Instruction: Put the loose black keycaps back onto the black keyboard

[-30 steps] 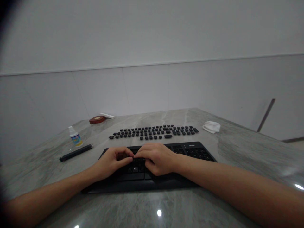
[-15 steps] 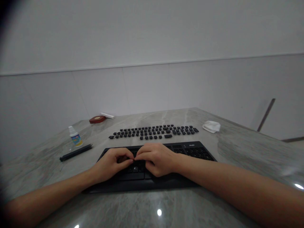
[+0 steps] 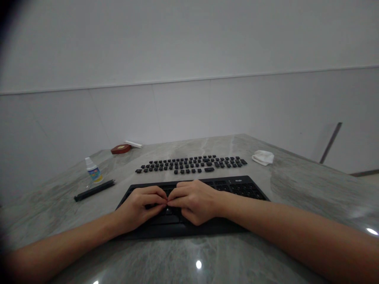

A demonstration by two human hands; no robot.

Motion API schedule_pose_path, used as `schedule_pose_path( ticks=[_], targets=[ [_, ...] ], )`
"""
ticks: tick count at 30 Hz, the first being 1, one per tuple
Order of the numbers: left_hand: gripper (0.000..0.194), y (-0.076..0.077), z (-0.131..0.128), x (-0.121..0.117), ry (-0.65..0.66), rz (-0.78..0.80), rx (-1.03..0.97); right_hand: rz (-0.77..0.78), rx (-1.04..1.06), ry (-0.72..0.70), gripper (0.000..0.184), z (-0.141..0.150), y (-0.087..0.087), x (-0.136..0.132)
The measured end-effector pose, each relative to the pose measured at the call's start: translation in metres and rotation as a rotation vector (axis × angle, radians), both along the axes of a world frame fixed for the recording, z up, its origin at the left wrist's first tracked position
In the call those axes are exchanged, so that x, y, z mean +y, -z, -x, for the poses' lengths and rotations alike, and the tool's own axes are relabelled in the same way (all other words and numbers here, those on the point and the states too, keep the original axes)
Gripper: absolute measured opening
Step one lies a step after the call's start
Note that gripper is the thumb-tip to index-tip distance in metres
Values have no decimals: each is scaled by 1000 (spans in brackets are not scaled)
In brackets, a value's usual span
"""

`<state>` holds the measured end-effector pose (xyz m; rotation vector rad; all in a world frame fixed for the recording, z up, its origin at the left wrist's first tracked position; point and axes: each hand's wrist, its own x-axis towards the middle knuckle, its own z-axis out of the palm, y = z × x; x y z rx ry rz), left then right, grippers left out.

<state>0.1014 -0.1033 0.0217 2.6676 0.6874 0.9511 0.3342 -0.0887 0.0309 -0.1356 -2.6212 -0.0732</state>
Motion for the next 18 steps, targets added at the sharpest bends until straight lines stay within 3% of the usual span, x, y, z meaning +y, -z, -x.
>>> schedule_pose_path(
  ticks=[7, 18],
  targets=[
    [17, -4, -4, -6, 16, -156, 26, 41, -28, 18, 39, 2, 0, -1],
    [24, -9, -5, -10, 42, -150, 98, 84, -92, 74, 37, 10, -2, 0]
  ],
)
